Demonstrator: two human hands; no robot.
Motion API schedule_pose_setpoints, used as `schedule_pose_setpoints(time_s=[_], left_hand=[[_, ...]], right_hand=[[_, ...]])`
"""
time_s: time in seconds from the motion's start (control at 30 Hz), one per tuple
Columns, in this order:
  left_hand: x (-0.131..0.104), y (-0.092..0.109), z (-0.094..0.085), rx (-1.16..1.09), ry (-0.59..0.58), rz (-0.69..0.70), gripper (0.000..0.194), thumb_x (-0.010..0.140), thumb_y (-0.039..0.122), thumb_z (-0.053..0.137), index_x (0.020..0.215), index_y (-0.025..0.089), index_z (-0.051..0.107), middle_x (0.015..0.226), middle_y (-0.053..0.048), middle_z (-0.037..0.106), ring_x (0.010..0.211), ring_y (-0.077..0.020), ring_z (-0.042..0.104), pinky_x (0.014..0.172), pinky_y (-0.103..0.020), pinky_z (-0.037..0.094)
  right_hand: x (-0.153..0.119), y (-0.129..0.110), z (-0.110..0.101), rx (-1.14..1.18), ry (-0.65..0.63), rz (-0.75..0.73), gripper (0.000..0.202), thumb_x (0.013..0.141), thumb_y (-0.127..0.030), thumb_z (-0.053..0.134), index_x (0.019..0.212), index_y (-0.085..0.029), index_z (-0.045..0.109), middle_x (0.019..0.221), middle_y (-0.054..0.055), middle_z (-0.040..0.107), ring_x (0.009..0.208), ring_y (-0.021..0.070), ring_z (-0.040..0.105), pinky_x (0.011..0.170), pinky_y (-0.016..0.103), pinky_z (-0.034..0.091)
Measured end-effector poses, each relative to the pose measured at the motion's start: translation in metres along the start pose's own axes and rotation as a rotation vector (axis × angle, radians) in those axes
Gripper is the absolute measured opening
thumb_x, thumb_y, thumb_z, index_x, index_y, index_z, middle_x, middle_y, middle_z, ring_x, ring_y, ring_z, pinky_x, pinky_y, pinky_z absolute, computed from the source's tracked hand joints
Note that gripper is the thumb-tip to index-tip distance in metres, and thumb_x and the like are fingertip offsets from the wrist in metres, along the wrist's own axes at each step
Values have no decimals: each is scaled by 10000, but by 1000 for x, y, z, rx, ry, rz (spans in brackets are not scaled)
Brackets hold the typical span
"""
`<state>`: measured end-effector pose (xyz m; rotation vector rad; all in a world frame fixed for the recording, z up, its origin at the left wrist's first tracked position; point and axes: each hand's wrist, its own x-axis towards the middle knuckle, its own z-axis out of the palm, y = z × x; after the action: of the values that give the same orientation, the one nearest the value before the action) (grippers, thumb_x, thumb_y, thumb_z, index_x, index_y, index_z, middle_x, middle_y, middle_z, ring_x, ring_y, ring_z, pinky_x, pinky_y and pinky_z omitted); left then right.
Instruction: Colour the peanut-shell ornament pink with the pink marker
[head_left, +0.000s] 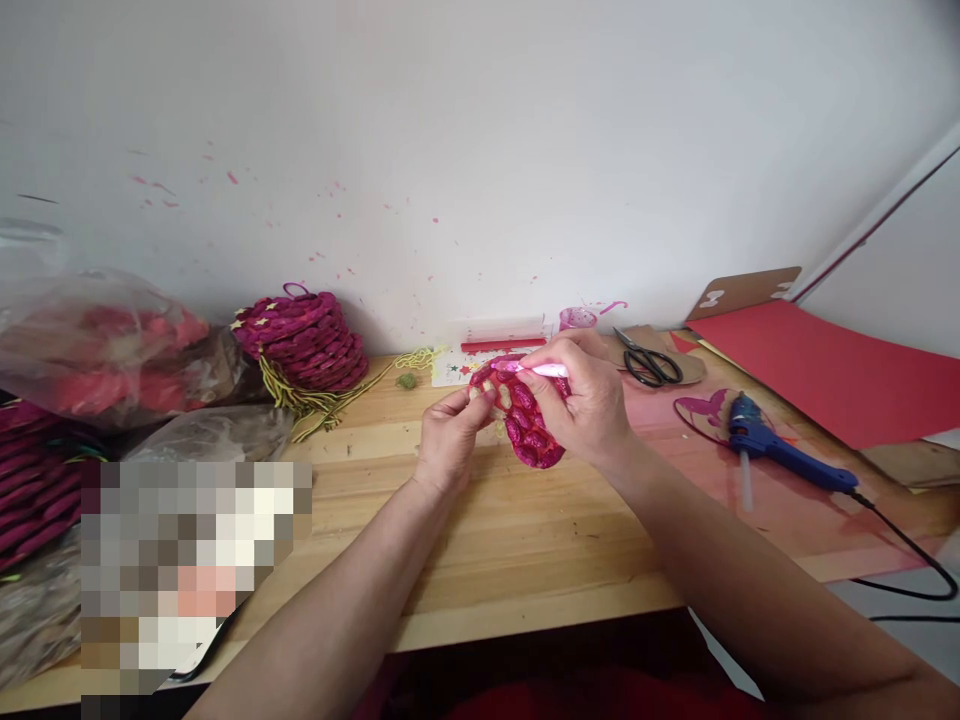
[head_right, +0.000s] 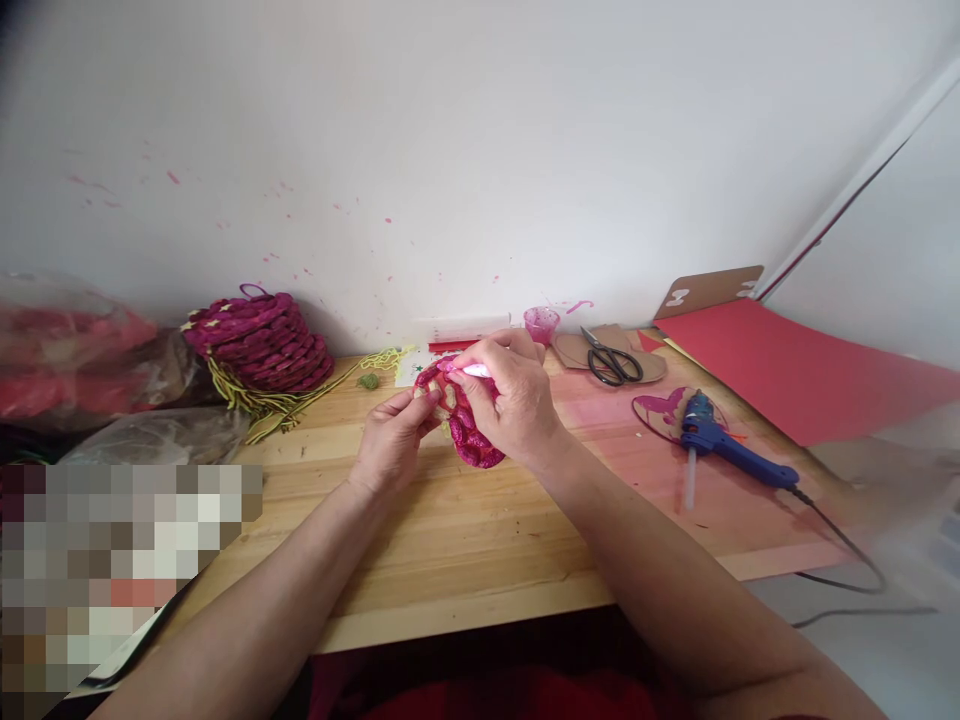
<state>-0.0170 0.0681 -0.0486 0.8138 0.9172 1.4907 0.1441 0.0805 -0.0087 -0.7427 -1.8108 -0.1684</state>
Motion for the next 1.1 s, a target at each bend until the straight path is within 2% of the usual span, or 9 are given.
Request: schedule_pose_setpoints(time_s=[0.2, 0.4, 0.77, 0.97, 1.1], left_hand=[[0, -1, 0, -24, 16, 18, 387, 515, 452, 1013, 704, 173, 824, 688, 2, 724, 625, -95, 557, 659, -231, 495], [-1, -2, 0, -5, -33, 39, 385, 569, 449, 996, 805, 175, 863, 796, -22, 787, 698, -117, 625, 751, -258, 547], [2, -5, -3, 56, -29, 120, 343, 638, 452, 959, 804, 172, 850, 783, -23, 773, 725, -146, 647, 792, -292, 551], [3, -7, -7, 72, -38, 146, 287, 687, 426, 934, 798, 178, 842, 758, -10, 750, 721, -144, 638, 790, -287, 546], [4, -10, -8, 81, -42, 153, 272, 695, 424, 927, 792, 183, 844, 767, -16, 760, 727, -148, 643, 793, -289, 554]], right_hand=[[-2, -3, 2, 19, -25, -60, 63, 972, -197, 681, 961, -259, 674, 881, 8, 787, 977, 239, 670, 880, 433, 508], [-1, 0, 0, -24, 0, -29, 67, 971, -196, 686, 946, -256, 665, 874, 2, 787, 955, 231, 671, 881, 430, 486], [-1, -5, 0, -9, 18, -54, 73, 972, -187, 681, 963, -257, 661, 869, 2, 786, 947, 227, 671, 862, 419, 495], [-2, -8, 2, 20, 1, -118, 87, 963, -183, 696, 984, -260, 660, 856, 1, 776, 924, 223, 657, 844, 404, 513], [0, -4, 1, 14, 25, -74, 78, 967, -182, 687, 973, -256, 661, 868, 7, 780, 946, 225, 667, 855, 404, 514]])
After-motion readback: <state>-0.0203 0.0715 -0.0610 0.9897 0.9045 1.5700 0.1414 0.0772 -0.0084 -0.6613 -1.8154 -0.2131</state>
